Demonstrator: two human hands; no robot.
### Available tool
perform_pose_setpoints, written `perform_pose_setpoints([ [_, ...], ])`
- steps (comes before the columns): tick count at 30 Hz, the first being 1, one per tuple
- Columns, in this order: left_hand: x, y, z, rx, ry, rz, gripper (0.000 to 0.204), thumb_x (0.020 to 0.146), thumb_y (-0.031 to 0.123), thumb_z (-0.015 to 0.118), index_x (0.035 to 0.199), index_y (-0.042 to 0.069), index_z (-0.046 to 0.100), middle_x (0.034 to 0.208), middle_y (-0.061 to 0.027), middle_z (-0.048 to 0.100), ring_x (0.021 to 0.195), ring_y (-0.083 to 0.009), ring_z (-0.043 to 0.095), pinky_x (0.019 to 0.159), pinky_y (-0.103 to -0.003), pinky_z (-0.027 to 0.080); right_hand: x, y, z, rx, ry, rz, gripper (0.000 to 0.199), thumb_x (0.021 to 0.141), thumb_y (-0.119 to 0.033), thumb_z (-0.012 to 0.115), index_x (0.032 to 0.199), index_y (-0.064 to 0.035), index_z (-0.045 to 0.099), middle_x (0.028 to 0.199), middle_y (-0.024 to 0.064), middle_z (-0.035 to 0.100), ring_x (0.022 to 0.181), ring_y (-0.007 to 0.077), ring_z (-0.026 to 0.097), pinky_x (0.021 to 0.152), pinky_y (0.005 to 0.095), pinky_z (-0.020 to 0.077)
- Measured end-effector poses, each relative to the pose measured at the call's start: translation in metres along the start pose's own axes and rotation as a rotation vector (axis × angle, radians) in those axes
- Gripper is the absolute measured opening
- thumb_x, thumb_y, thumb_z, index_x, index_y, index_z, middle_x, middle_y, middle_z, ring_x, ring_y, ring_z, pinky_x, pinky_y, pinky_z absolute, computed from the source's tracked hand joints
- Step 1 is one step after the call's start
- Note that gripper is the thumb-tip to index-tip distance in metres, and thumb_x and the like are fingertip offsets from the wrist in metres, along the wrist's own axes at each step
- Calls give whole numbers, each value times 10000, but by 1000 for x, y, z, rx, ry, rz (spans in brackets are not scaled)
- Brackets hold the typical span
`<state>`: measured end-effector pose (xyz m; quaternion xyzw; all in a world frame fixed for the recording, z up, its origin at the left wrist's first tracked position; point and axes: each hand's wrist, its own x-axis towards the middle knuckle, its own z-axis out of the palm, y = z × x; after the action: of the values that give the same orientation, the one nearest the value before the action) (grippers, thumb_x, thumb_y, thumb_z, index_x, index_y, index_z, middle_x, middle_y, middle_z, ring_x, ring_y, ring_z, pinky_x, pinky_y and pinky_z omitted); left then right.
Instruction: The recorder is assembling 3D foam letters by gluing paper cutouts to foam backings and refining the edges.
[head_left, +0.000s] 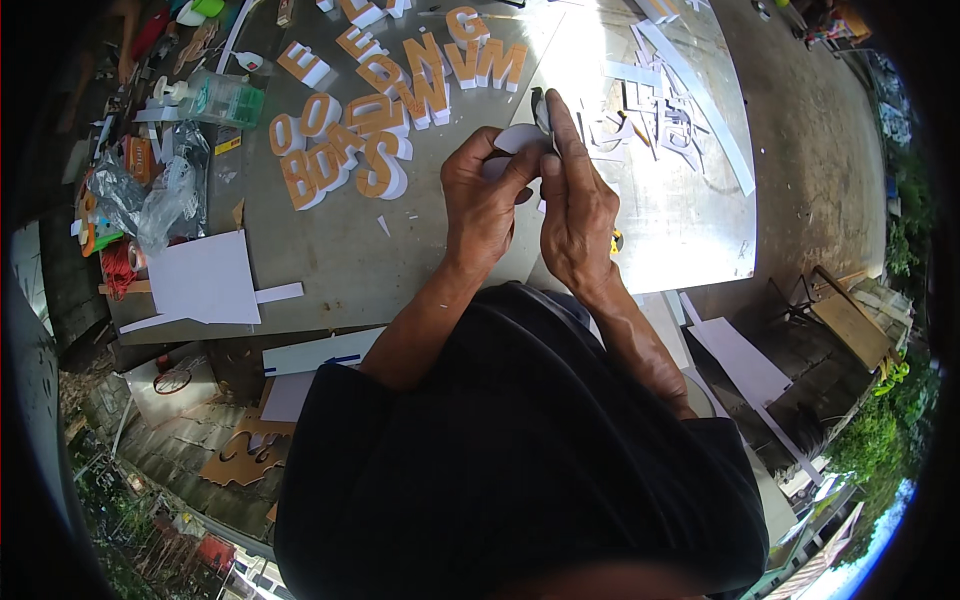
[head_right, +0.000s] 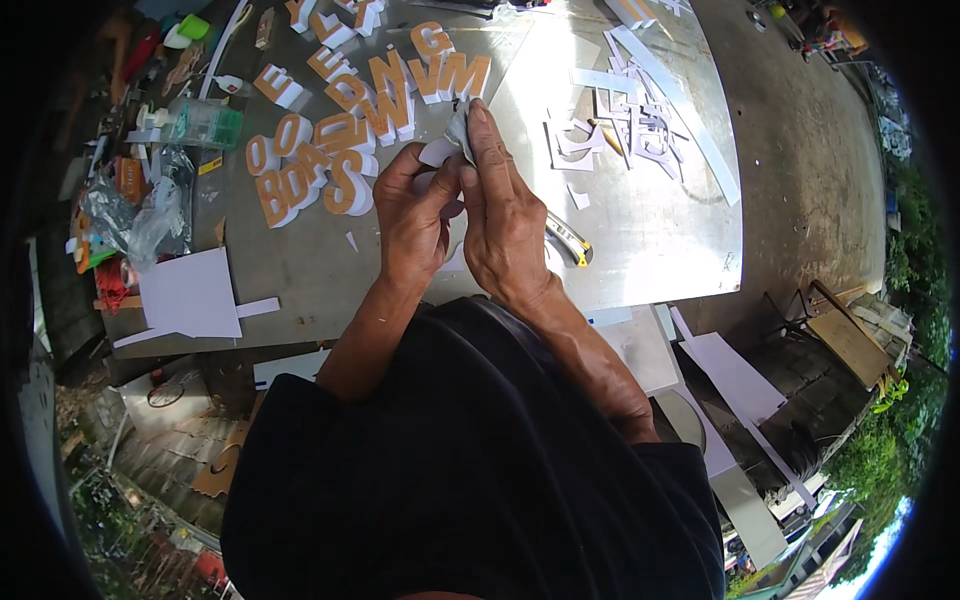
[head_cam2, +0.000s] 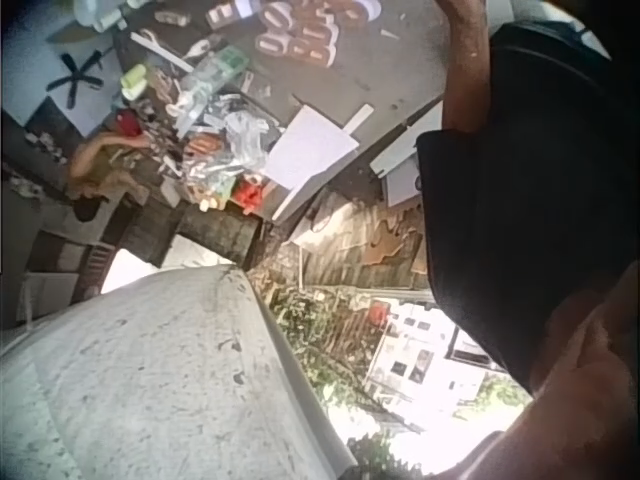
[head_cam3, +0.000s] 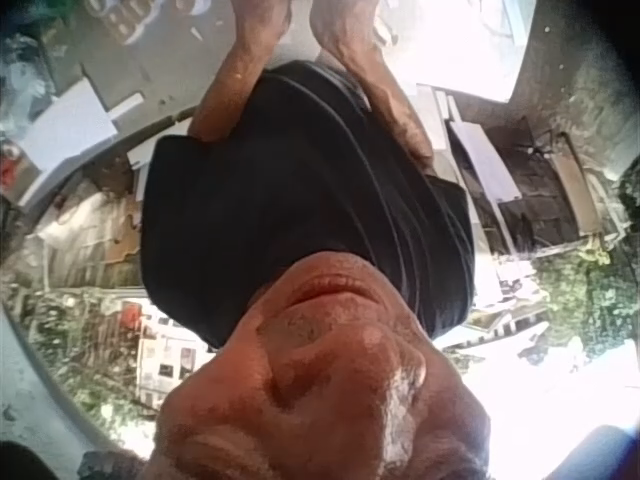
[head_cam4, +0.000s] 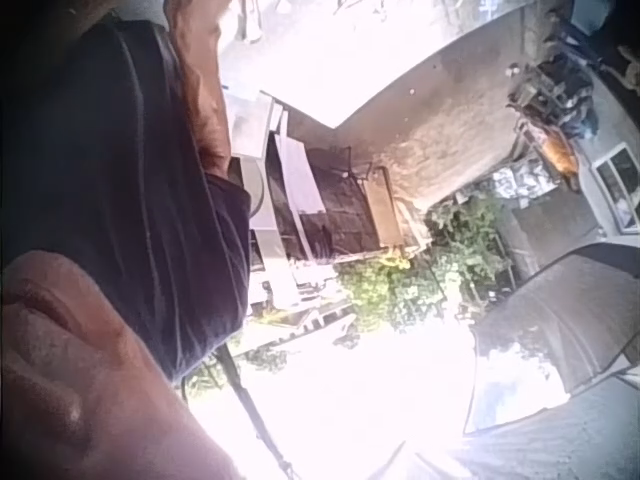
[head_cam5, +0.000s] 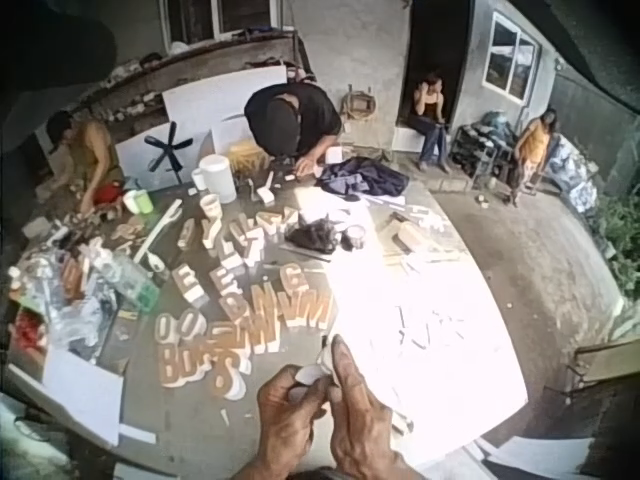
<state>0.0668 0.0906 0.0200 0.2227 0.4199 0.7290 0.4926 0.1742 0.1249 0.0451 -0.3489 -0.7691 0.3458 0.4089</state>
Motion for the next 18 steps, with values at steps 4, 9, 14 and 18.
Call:
perform_pose_setpoints([
  [4, 2, 4, 0, -39, 79, 40, 146, 870, 103, 759, 920, 0, 668, 819, -25, 684, 700, -87, 628, 637, -205, 501, -16, 3, 8, -171, 71, -139, 501, 989, 12, 482, 1480, -62, 417, 1345, 207, 590, 994, 257, 678, 785, 343, 555],
  [9, 15, 6, -28, -100, 18, 110, 129, 916, 92, 698, 1008, 14, 653, 927, -20, 657, 872, -102, 600, 818, -259, 474, -41, 8, -13, -29, -262, 355, 551, 947, 53, 501, 1476, -66, 399, 1453, 197, 480, 1322, 372, 483, 1073, 403, 453],
  [14, 10, 4, -31, -142, -42, 53, 140, 909, 76, 700, 1027, 15, 656, 931, -20, 663, 852, -98, 600, 793, -260, 486, -16, -1, -20, 29, -102, 183, 477, 974, 14, 482, 1444, -57, 452, 1438, 168, 511, 1308, 340, 510, 1053, 407, 472],
  [18, 8, 9, -25, -158, -66, -26, 129, 856, 51, 757, 956, 14, 684, 889, -39, 701, 821, -100, 645, 761, -233, 522, 6, -13, -14, -43, -196, -120, 514, 942, 40, 531, 1441, -50, 450, 1422, 208, 508, 1278, 376, 527, 1030, 426, 491],
])
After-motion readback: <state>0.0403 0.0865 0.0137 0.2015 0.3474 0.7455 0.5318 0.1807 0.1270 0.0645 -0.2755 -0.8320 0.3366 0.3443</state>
